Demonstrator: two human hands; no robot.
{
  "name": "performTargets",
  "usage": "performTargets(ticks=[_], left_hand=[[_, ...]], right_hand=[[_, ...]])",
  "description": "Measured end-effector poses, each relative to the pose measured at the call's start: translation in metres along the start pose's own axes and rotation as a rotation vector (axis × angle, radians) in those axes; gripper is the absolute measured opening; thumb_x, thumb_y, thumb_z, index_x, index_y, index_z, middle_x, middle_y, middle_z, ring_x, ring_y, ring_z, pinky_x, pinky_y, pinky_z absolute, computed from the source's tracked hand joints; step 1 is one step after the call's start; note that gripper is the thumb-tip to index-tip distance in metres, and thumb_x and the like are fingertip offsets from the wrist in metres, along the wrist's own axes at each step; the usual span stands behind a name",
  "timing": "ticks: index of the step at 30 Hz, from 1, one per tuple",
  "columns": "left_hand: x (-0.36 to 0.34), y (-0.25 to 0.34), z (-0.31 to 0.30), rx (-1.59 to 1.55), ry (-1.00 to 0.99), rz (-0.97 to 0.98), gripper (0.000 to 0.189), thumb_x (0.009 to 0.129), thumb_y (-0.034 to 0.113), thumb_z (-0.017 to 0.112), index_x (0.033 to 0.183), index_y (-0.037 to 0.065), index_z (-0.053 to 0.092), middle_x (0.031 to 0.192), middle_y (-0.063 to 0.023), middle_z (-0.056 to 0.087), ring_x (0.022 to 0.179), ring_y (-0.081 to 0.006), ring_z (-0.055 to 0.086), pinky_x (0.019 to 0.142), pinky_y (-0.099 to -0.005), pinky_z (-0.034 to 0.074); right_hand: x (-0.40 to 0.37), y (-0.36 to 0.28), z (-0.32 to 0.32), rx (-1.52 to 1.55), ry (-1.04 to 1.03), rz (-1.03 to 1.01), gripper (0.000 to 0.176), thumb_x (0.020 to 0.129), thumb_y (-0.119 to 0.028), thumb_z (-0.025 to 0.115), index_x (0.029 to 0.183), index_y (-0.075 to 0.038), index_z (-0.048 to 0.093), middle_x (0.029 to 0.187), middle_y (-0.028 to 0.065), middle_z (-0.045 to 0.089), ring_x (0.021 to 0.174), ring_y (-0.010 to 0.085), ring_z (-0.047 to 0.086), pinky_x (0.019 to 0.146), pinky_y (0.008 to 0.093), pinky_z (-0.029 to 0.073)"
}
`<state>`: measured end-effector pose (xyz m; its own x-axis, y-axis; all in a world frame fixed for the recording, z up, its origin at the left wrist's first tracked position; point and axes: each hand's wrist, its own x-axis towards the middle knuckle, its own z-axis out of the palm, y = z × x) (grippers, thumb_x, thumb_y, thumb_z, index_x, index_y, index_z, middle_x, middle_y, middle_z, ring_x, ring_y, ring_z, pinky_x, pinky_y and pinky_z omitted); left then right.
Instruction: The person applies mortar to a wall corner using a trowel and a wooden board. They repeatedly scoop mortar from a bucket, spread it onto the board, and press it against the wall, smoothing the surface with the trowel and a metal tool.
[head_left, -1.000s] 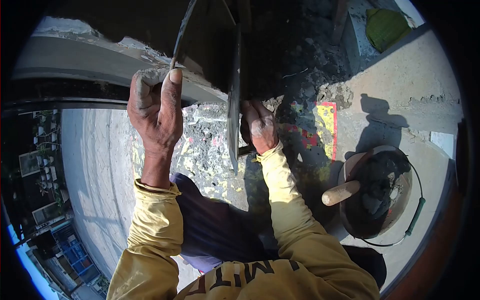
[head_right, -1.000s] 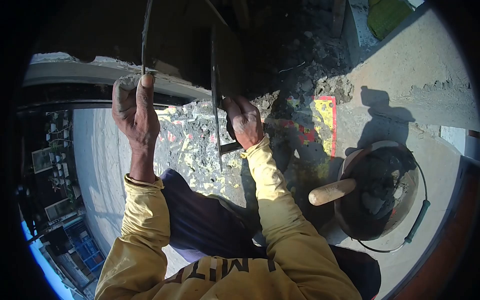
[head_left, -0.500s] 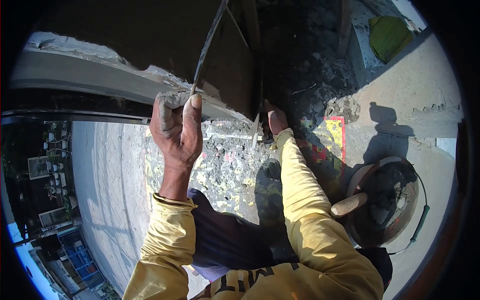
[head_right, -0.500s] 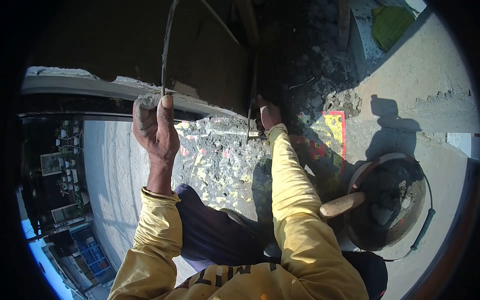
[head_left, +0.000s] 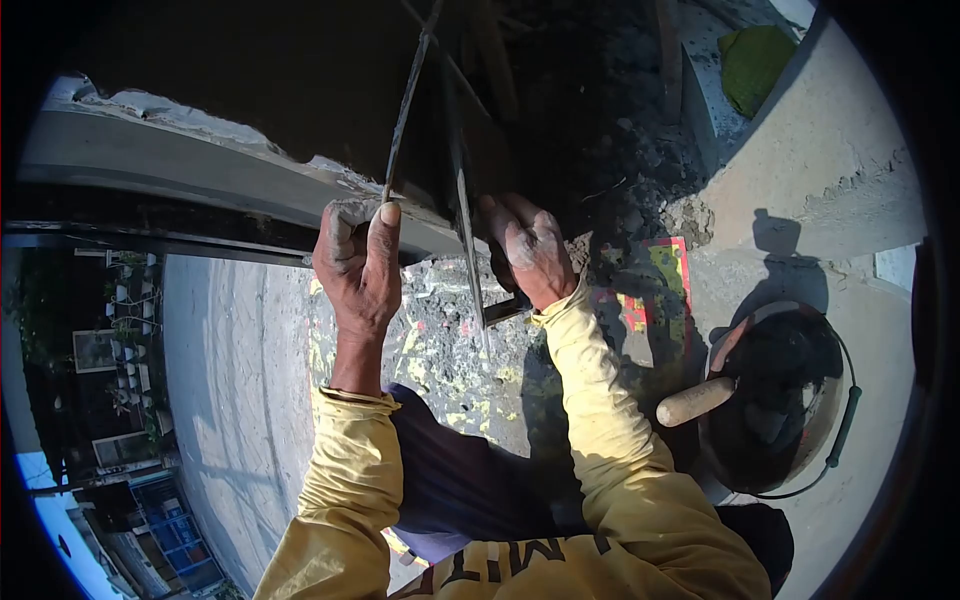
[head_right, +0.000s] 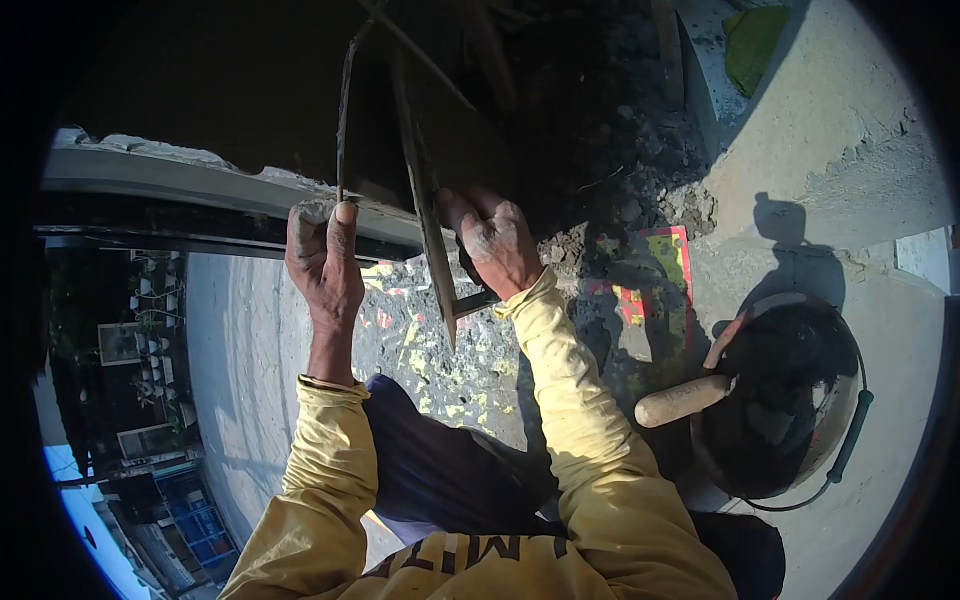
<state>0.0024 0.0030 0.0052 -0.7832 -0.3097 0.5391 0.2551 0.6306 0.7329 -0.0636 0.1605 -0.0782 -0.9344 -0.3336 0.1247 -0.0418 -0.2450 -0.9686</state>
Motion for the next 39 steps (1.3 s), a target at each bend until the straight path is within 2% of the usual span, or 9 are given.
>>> performTargets(ticks=[3,7,17,19,22,26,30,33,39], left_hand=[[-0.001,0.003,0.000,-0.011,0.010,-0.020,0.012,0.093,0.010,0.063,0.089,0.001,0.058,0.080,0.0005,0.056,0.073,-0.0045,0.046,0.067,-0.0188,0.039],[0.000,0.003,0.000,-0.009,0.017,0.003,0.011,0.093,0.009,0.063,0.090,0.001,0.058,0.080,0.0003,0.057,0.074,-0.0054,0.047,0.068,-0.0192,0.040],[0.001,-0.002,0.000,-0.096,0.002,0.017,0.010,0.093,0.008,0.063,0.089,0.001,0.058,0.082,0.0009,0.055,0.074,-0.0053,0.046,0.067,-0.0193,0.039],[-0.001,-0.002,-0.001,-0.106,-0.004,0.010,0.010,0.094,0.010,0.063,0.090,0.002,0.058,0.083,0.0017,0.055,0.075,-0.0046,0.046,0.069,-0.0187,0.038],[0.000,0.003,0.001,-0.094,-0.020,-0.017,0.012,0.095,0.015,0.062,0.093,0.004,0.058,0.086,0.0031,0.056,0.078,-0.0035,0.046,0.072,-0.0178,0.037],[-0.002,0.008,0.002,-0.055,0.001,-0.046,0.013,0.095,0.015,0.062,0.092,0.003,0.059,0.086,0.0031,0.056,0.078,-0.0036,0.046,0.072,-0.0187,0.037],[-0.004,0.005,0.000,-0.058,0.012,-0.044,0.012,0.095,0.014,0.062,0.092,0.004,0.059,0.085,0.0032,0.057,0.078,-0.0036,0.047,0.073,-0.0189,0.038],[-0.002,0.002,0.003,-0.083,0.013,-0.007,0.011,0.095,0.014,0.062,0.092,0.004,0.059,0.085,0.0030,0.057,0.078,-0.0034,0.048,0.074,-0.0187,0.038],[-0.003,0.003,0.000,-0.068,0.006,-0.034,0.011,0.095,0.014,0.062,0.090,0.004,0.059,0.085,0.0028,0.056,0.079,-0.0040,0.048,0.074,-0.0194,0.038]], right_hand=[[-0.021,-0.014,0.000,-0.072,-0.070,-0.174,0.021,0.091,-0.016,0.058,0.101,0.000,0.066,0.087,0.0133,0.070,0.079,0.0273,0.065,0.072,0.0344,0.049],[-0.051,0.006,-0.007,0.373,-0.137,0.284,0.025,0.092,-0.026,0.060,0.098,-0.002,0.066,0.065,-0.0003,0.054,0.053,0.0072,0.047,0.050,0.0247,0.037],[0.065,0.046,0.004,-0.277,0.229,-0.145,0.031,0.090,-0.028,0.060,0.099,0.001,0.065,0.081,0.0135,0.065,0.069,0.0233,0.056,0.069,0.0352,0.046],[0.072,0.131,0.002,0.239,0.036,-0.186,0.028,0.089,-0.024,0.062,0.101,0.001,0.064,0.086,0.0164,0.067,0.070,0.0271,0.058,0.068,0.0360,0.047],[0.011,0.005,0.018,-0.272,0.153,-0.170,0.033,0.085,-0.029,0.068,0.096,0.001,0.064,0.080,0.0238,0.065,0.073,0.0414,0.064,0.064,0.0412,0.051],[-0.061,0.042,0.001,0.072,-0.090,0.084,0.033,0.087,-0.029,0.064,0.105,-0.001,0.066,0.090,0.0140,0.069,0.083,0.0226,0.066,0.078,0.0305,0.049],[-0.045,0.077,-0.013,0.189,0.311,0.498,0.032,0.091,-0.030,0.061,0.099,0.000,0.068,0.088,0.0108,0.069,0.079,0.0167,0.062,0.072,0.0279,0.047],[0.006,0.088,-0.028,0.017,0.266,0.194,0.042,0.090,-0.046,0.057,0.098,-0.006,0.068,0.084,0.0040,0.064,0.067,0.0099,0.052,0.055,0.0293,0.042],[0.073,0.013,-0.014,0.149,0.075,0.348,0.044,0.087,-0.048,0.060,0.102,-0.008,0.069,0.072,-0.0008,0.057,0.062,0.0099,0.050,0.052,0.0265,0.039]])
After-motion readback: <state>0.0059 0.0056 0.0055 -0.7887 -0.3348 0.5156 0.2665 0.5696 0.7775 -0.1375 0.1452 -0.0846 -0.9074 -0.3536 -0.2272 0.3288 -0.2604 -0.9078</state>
